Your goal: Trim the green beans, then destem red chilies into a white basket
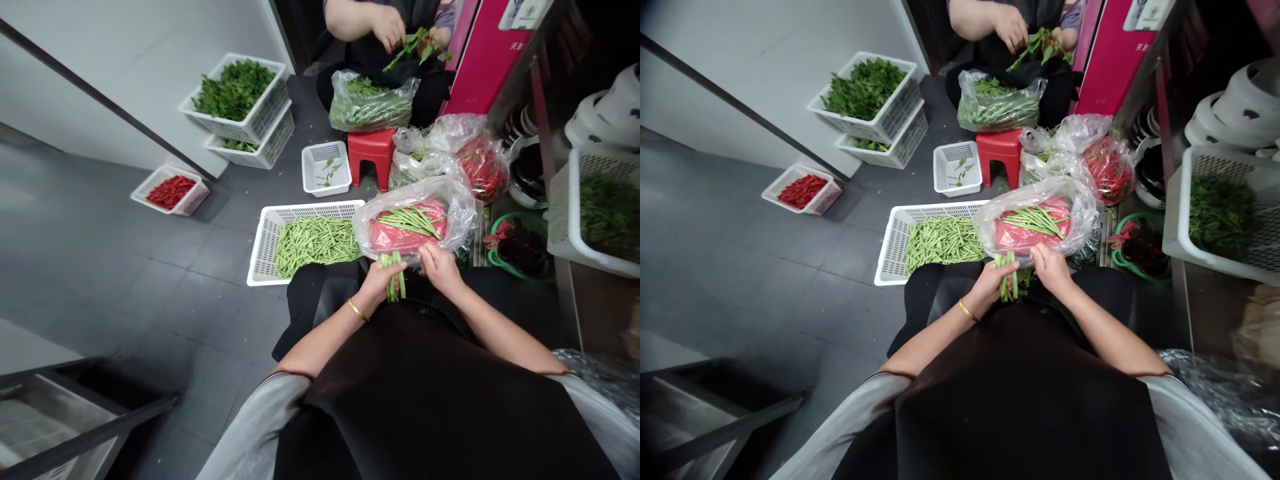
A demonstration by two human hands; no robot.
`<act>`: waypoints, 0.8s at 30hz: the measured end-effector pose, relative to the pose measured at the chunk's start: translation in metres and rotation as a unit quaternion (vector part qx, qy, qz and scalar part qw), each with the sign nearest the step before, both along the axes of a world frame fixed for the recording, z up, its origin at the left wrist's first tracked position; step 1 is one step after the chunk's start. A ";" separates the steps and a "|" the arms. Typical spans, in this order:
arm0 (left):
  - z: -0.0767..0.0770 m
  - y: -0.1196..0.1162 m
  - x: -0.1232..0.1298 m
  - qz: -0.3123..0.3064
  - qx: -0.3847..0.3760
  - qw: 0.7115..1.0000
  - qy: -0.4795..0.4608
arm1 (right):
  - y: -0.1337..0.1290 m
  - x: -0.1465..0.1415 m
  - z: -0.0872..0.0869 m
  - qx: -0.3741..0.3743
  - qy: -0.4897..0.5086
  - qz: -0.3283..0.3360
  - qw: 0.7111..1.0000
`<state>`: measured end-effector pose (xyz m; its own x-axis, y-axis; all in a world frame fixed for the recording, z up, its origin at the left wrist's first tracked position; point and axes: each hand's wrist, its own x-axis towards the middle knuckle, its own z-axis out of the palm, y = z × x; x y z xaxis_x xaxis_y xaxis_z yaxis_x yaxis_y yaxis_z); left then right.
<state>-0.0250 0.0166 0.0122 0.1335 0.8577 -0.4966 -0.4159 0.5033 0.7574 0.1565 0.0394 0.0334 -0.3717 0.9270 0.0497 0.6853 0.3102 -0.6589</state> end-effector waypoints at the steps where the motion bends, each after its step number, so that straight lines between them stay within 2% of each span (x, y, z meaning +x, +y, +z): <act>1: -0.004 0.005 -0.003 0.051 -0.029 0.998 -0.034 | 0.002 0.003 -0.001 -0.051 0.010 0.038 0.998; 3: -0.009 0.014 -0.013 0.120 -0.068 0.986 -0.093 | 0.014 0.014 -0.003 -0.146 -0.023 0.150 0.978; 4: -0.010 0.018 -0.018 0.131 -0.082 0.981 -0.118 | 0.025 0.020 -0.005 -0.161 -0.066 0.168 0.970; 5: -0.010 0.021 -0.023 0.126 -0.094 0.977 -0.142 | 0.039 0.025 -0.009 -0.153 -0.124 0.144 0.970; 6: -0.011 0.022 -0.026 0.108 -0.100 0.976 -0.162 | 0.056 0.030 -0.014 -0.130 -0.191 0.086 0.969; 8: -0.010 0.022 -0.028 0.055 -0.101 0.977 -0.182 | 0.093 0.033 -0.026 -0.105 -0.328 -0.027 0.939; 10: -0.011 0.019 -0.028 0.016 -0.087 0.979 -0.184 | 0.126 0.032 -0.039 -0.139 -0.415 -0.042 0.898; 11: -0.011 0.017 -0.027 0.012 -0.078 0.980 -0.182 | 0.137 0.030 -0.043 -0.155 -0.433 -0.032 0.887; 13: -0.013 0.016 -0.028 0.021 -0.066 0.981 -0.179 | 0.145 0.029 -0.045 -0.162 -0.435 -0.022 0.885; 16: -0.021 0.018 -0.025 0.028 -0.084 0.983 -0.159 | 0.120 0.033 -0.033 -0.129 -0.399 0.009 0.908; 21: -0.037 0.021 0.006 0.028 -0.128 0.989 -0.069 | 0.027 0.023 -0.009 -0.039 -0.255 0.120 0.959; 24: -0.032 0.016 0.018 0.020 -0.112 0.992 -0.045 | -0.015 0.005 -0.005 0.015 -0.178 0.178 0.968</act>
<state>-0.0070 0.0323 -0.0203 0.1536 0.7324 -0.6633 -0.5006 0.6364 0.5869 0.1616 0.0248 0.0288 -0.6653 0.7378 -0.1139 0.7135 0.5835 -0.3880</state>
